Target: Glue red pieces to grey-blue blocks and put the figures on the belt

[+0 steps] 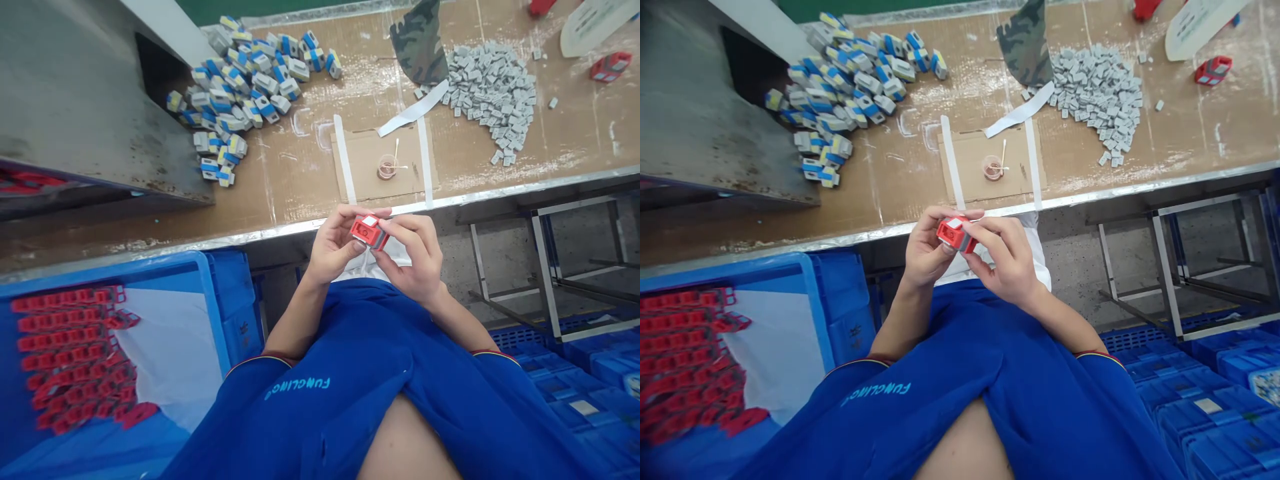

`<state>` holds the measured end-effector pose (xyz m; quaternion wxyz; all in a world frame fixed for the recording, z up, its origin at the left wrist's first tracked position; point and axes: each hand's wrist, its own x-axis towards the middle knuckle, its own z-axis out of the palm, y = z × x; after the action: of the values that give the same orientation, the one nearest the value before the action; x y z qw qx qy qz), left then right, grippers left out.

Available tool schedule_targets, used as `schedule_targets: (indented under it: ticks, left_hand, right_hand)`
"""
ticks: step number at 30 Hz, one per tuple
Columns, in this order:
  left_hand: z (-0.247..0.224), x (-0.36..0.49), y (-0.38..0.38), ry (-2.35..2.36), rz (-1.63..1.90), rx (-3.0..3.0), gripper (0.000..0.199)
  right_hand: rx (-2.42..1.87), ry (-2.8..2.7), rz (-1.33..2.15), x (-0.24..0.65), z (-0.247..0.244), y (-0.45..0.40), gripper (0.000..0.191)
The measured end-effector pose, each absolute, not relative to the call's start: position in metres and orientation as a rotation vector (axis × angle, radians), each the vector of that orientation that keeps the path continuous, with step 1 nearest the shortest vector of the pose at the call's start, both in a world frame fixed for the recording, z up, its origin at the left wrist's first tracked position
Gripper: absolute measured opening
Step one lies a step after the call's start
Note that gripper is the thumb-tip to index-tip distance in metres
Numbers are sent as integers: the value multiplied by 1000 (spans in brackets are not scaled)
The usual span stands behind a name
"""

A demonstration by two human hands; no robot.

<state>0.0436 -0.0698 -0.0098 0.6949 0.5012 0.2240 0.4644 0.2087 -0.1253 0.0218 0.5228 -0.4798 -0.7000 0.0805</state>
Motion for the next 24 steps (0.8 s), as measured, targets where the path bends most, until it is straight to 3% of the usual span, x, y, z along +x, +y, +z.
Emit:
schedule_targets:
  ticks: [5,12,18,24]
  left_hand:
    - [-5,36,-67,725,1190,1361,40]
    - [-15,49,-81,955,1206,1316,69]
    - [-18,54,-67,1010,1049,1306,58]
    - [-24,51,-39,915,1037,1229,51]
  right_hand:
    - [-1148,-1593,368,211,11,-119,44]
    - [-1226,-1529,175,201,-9,-105,36]
    - [-1289,-1517,115,198,-23,-96,33]
    - [-1288,-1572,287,212,-26,-94,36]
